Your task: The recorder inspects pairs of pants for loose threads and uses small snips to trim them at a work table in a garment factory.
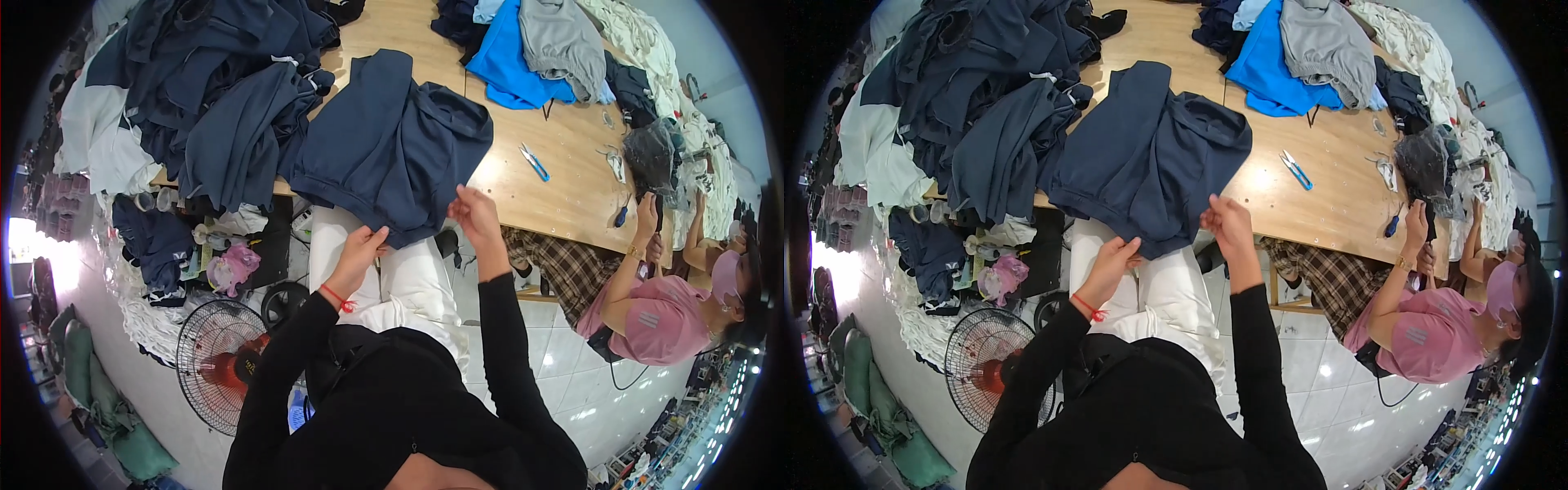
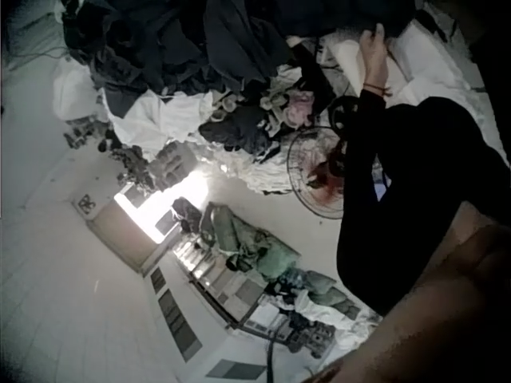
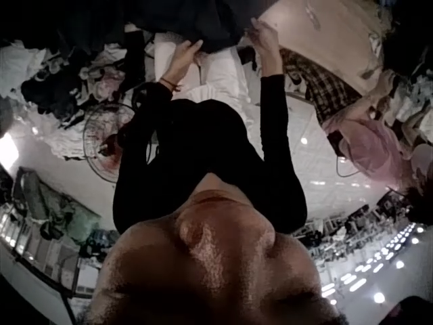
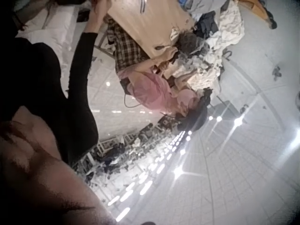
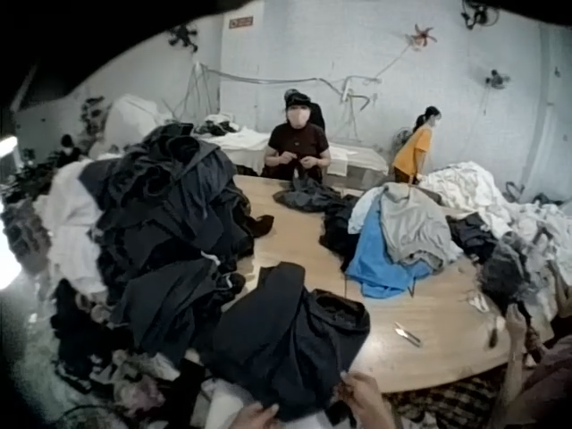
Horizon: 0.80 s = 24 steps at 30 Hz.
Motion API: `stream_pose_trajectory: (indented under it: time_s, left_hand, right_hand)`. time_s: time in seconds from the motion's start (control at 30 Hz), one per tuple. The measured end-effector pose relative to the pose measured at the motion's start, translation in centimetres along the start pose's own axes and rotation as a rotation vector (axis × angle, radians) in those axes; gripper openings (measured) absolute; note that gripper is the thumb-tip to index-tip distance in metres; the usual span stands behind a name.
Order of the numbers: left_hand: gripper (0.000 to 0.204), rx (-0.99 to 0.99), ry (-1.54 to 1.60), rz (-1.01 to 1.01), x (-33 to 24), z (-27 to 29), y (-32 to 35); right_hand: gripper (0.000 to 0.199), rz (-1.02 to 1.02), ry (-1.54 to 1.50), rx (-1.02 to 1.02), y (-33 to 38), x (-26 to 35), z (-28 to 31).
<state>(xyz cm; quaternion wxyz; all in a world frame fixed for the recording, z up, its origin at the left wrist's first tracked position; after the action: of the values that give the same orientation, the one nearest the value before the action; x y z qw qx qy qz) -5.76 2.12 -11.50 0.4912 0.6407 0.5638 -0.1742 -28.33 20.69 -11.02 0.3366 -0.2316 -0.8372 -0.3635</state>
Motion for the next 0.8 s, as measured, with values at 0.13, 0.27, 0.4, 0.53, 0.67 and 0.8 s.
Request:
stream_pose_trajectory:
  time_s: [0.13,0.27,0.4,0.53,0.67,0.8]
  left_hand:
    - [0.021,-0.179,-0.116,-0.162,-1.1,3.8,5.1]
    - [0.021,-0.303,0.093,-0.199,-2.0,3.2,7.6]
    - [0.026,-0.155,0.025,-0.186,-1.7,3.2,7.1]
    - [0.039,0.000,-0.131,-0.065,-0.5,4.1,6.6]
    - [0.041,-0.113,-0.044,-0.373,-5.8,4.5,8.2]
    - [0.043,-0.029,0.161,-0.618,-15.7,2.8,9.7]
  right_hand:
    - [0.015,0.064,0.502,-0.213,5.7,-1.4,0.3]
    - [0.017,0.498,0.909,-0.249,5.6,1.8,-3.8]
    - [0.037,0.868,1.576,-0.267,-0.5,4.9,-6.7]
    - [0.025,0.517,1.707,-0.216,-3.2,4.9,-3.1]
    - [0.017,0.270,0.492,-0.050,-1.4,8.3,1.3]
    - [0.012,0.404,0.071,-0.048,7.3,15.2,0.2]
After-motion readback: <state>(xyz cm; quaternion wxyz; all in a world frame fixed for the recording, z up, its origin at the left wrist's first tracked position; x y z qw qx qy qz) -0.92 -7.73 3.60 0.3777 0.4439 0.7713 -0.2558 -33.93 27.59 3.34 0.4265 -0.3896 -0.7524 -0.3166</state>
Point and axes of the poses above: each hand's wrist, its own y-axis away from the middle knuckle, its own z-axis out of the back of the hand, x = y × z, the point moved 2 cm from there along -y, towards the middle knuckle, and after that the axes turned 13 degrees about x, right-handed, at the moved point
